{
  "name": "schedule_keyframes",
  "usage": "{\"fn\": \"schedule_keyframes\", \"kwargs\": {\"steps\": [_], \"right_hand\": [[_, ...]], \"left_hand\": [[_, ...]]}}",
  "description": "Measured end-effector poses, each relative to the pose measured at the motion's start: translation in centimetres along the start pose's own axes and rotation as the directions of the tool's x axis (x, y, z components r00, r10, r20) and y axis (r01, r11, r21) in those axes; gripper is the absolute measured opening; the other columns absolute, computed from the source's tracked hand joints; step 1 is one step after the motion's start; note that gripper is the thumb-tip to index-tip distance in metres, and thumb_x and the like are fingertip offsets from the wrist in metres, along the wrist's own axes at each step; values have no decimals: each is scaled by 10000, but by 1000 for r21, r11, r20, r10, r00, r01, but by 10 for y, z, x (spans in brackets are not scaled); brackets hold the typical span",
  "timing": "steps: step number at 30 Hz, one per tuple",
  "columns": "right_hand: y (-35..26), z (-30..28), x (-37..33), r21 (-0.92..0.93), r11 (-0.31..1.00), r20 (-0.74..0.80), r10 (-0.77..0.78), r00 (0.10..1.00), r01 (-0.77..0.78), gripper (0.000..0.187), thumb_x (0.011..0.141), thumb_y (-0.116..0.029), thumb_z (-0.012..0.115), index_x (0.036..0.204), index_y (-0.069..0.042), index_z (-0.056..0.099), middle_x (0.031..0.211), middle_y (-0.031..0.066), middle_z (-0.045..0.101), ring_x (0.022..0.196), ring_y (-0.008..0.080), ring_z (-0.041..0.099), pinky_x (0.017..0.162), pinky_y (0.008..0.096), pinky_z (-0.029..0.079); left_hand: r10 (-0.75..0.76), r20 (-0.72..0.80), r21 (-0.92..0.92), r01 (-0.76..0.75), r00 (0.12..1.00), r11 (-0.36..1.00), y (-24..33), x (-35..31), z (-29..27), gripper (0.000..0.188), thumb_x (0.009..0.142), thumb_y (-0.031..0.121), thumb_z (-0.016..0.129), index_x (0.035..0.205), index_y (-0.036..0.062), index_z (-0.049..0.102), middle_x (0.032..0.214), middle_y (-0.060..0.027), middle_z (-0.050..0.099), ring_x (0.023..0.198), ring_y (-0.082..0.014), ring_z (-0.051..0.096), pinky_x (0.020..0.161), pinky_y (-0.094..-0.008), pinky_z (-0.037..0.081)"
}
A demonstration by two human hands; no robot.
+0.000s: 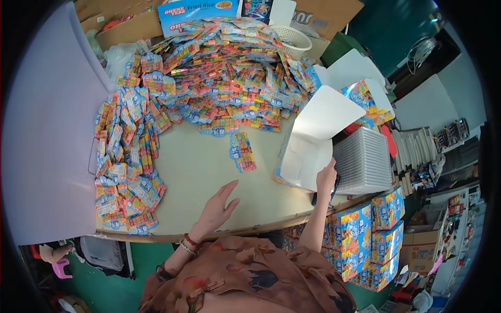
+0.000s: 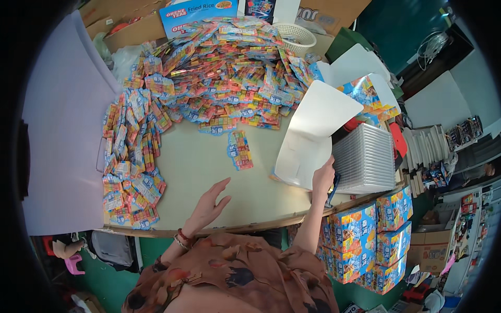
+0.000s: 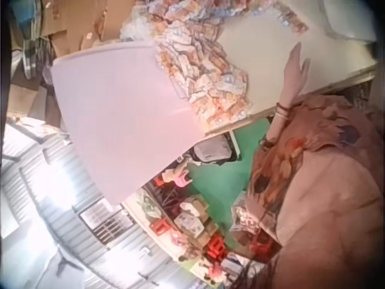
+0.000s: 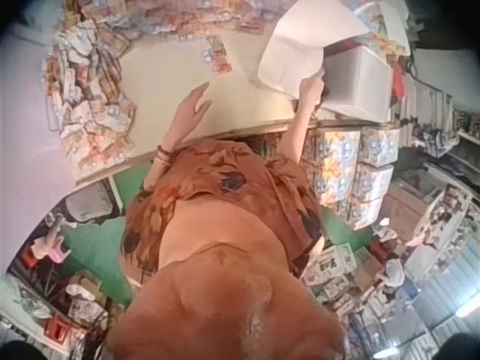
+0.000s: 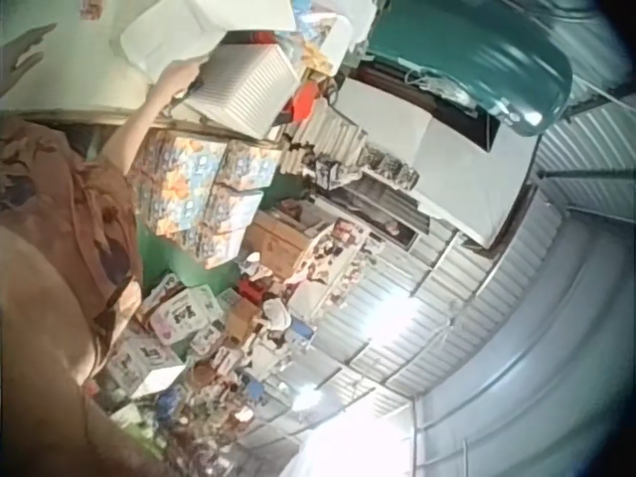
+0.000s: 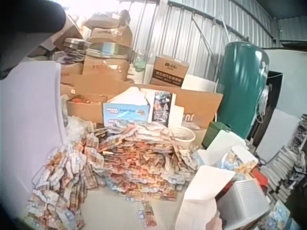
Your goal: Sorting small individual packets and packing them into a white cardboard box.
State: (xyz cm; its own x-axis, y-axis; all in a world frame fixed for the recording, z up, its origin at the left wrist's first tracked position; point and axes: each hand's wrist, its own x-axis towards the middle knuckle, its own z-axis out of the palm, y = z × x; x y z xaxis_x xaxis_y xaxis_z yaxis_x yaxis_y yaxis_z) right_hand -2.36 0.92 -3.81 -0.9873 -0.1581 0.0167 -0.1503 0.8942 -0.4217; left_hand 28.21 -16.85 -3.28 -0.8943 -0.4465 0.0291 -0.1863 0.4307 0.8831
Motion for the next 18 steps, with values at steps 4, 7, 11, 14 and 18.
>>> {"fn": "schedule_keyframes", "kwargs": {"steps": [4,7,11,14,18], "right_hand": [[-13,9,-9,-38,968,-384,-242,891,247,505,893,-59,521,1361,4,343,1307,240,462,1185,388,442,967,463,381],[-53,-9,-34,-79,897,-516,-410,751,435,423,907,-127,549,1302,-21,442,1229,170,524,1138,348,478,924,439,390],[-68,13,-41,-10,861,-372,-476,797,509,248,903,-122,578,1125,-13,563,1057,160,594,1019,343,539,865,419,430],[-100,31,-62,319,726,-343,-511,788,609,135,876,-54,586,999,-8,615,965,150,614,935,344,555,818,434,446],[-158,74,-71,485,605,-57,-699,713,631,270,845,-178,647,1053,-17,585,968,154,600,970,331,557,821,433,465]], "left_hand": [[-162,-98,-80,155,982,985,-19,-4,-13,540,912,152,569,1407,96,360,1335,-176,477,1145,-349,541,920,-389,475],[-240,-190,-191,204,952,960,-50,1,-25,564,909,132,580,1420,102,344,1339,-163,482,1136,-322,558,893,-386,492],[-225,-303,-249,151,926,957,-66,21,-54,526,915,125,581,1401,94,383,1326,-134,503,1096,-274,589,857,-343,511],[-150,-383,-250,54,912,967,-79,50,-78,460,919,107,565,1360,77,440,1258,-115,560,1059,-237,605,821,-310,515],[-98,-442,-189,14,892,982,-100,97,-106,381,916,146,564,1276,41,499,1140,-117,623,1004,-223,621,789,-316,512]]}}
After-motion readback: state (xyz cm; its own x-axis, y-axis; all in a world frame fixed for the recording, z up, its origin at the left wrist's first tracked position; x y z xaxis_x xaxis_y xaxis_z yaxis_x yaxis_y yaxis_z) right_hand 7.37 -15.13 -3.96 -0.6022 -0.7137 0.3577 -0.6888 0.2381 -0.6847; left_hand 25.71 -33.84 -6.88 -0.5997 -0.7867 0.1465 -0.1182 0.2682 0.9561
